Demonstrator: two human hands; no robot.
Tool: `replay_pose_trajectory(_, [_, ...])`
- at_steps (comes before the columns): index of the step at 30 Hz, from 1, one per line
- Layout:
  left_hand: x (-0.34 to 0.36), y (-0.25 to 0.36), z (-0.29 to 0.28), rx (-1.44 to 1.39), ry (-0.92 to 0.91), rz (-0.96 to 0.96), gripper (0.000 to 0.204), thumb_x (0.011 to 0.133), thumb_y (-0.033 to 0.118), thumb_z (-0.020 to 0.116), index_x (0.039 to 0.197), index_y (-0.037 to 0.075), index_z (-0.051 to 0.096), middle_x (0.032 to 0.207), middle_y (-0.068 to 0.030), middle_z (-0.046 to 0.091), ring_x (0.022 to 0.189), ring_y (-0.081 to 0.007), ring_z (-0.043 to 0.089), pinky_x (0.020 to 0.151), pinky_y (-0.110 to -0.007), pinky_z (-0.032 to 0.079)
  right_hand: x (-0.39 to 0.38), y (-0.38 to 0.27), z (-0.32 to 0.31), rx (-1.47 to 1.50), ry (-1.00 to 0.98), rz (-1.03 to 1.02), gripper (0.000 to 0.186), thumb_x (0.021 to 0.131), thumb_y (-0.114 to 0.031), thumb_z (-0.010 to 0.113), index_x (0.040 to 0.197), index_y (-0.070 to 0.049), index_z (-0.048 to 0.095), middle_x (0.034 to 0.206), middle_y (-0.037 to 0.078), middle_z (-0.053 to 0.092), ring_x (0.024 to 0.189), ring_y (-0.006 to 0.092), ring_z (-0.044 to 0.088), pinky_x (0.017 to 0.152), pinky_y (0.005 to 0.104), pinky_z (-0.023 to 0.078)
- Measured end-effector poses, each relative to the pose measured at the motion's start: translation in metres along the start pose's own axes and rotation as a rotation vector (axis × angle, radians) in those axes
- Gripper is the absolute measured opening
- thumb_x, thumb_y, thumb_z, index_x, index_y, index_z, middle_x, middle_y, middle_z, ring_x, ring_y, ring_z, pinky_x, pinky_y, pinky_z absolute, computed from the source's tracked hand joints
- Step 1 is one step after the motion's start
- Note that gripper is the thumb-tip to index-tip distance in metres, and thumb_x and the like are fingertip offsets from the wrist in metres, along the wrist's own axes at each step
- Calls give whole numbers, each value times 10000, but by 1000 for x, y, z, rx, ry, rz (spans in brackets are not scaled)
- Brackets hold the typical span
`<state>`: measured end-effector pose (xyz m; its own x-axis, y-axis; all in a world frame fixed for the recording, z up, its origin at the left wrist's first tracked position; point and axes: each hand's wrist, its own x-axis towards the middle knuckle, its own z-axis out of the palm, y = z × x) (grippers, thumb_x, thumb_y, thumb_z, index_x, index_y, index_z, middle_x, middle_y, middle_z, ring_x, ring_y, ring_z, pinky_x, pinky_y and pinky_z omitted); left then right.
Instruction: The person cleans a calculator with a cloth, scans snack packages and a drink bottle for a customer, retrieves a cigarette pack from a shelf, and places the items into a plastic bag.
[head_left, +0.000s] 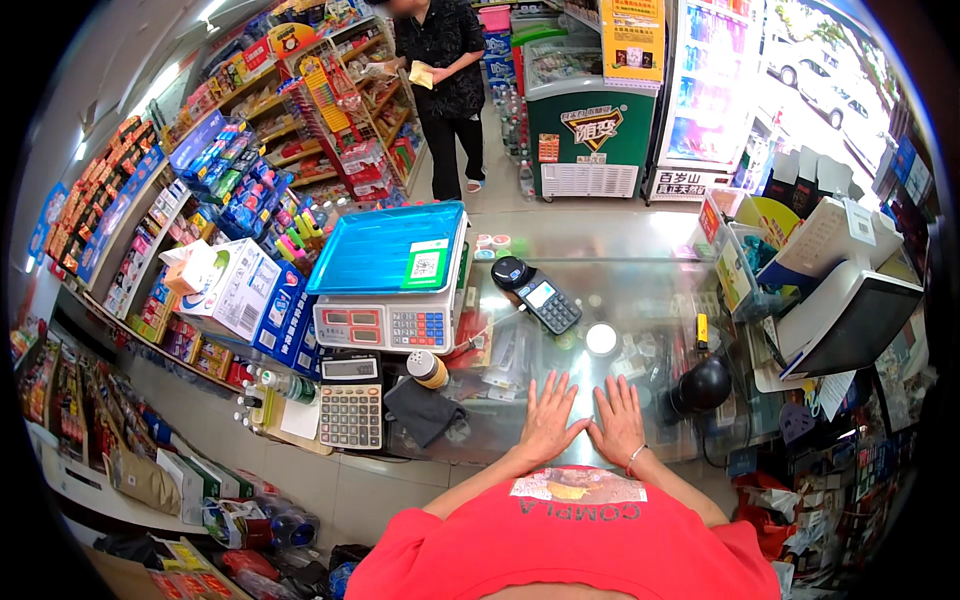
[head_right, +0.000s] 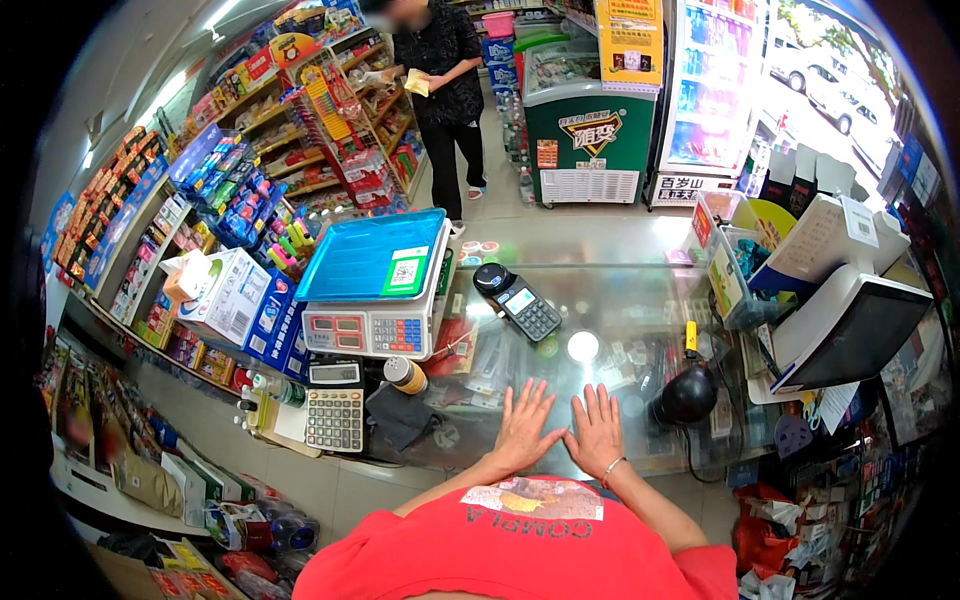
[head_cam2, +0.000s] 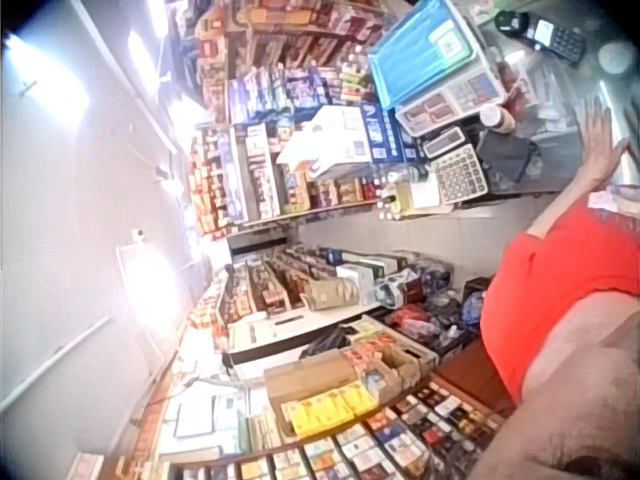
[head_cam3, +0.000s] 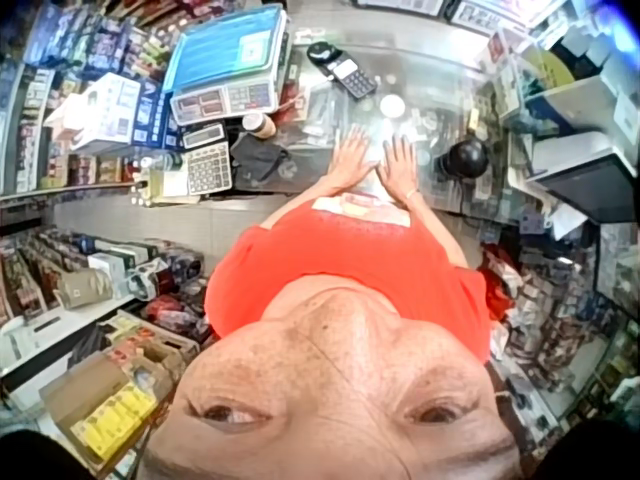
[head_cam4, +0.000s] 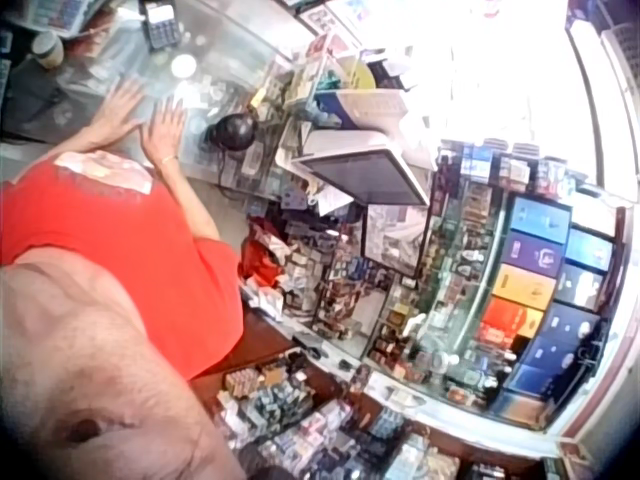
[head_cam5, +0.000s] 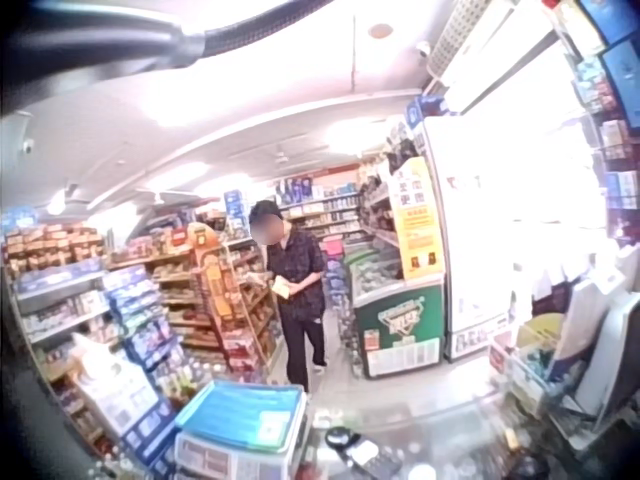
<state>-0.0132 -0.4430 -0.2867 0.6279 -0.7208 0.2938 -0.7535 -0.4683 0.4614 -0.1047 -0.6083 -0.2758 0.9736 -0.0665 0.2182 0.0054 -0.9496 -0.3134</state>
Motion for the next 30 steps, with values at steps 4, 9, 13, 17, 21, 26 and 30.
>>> replay_pose_trajectory(4, [0,-1,0,22,10,14,647,901,440,614,1349,-11,494,1491,-214,366,1441,-369,238,1147,-599,117,0,-1,-1,-1,-2,8,639,853,-342,645,1362,1,470,1485,266,331,1419,450,227,1155,568,174])
replay_pose_trajectory(9, [0,-3,3,-11,24,9,624,880,403,650,1328,-9,513,1500,-212,353,1437,-382,244,1142,-607,125,0,-1,-2,1,-3,9,635,856,-341,643,1365,-4,469,1484,261,334,1421,446,224,1156,565,173])
replay_pose_trajectory(13, [-1,-3,1,-25,32,12,614,879,395,653,1325,-4,513,1491,-213,365,1431,-382,255,1144,-603,124,0,-2,-3,12,1,16,631,858,-338,642,1365,-4,469,1483,261,336,1422,442,225,1158,561,173])
replay_pose_trajectory(17, [1,-2,2,-7,16,-5,608,893,405,636,1324,-5,510,1481,-214,385,1436,-370,253,1153,-591,115,0,-1,-3,-3,-7,16,626,861,-340,639,1363,-5,471,1482,263,336,1423,438,226,1159,556,175])
replay_pose_trajectory(21, [1,0,-2,-24,26,-12,595,892,407,637,1308,-3,525,1475,-212,395,1434,-365,260,1157,-579,111,1,-2,-4,5,-11,19,623,865,-343,638,1363,-6,472,1486,264,334,1426,436,222,1164,549,169])
replay_pose_trajectory(26, [3,0,-4,-50,42,-4,565,885,379,650,1292,5,536,1476,-205,397,1426,-372,272,1151,-582,114,2,-4,-7,0,-38,37,625,872,-352,633,1367,-6,472,1496,260,327,1432,433,213,1170,543,158])
replay_pose_trajectory(30, [2,0,-3,-60,55,8,552,883,376,656,1270,-3,551,1461,-203,420,1424,-366,284,1154,-570,117,0,-2,-6,7,-21,31,627,879,-374,622,1367,-8,475,1492,256,334,1433,430,214,1171,541,155])
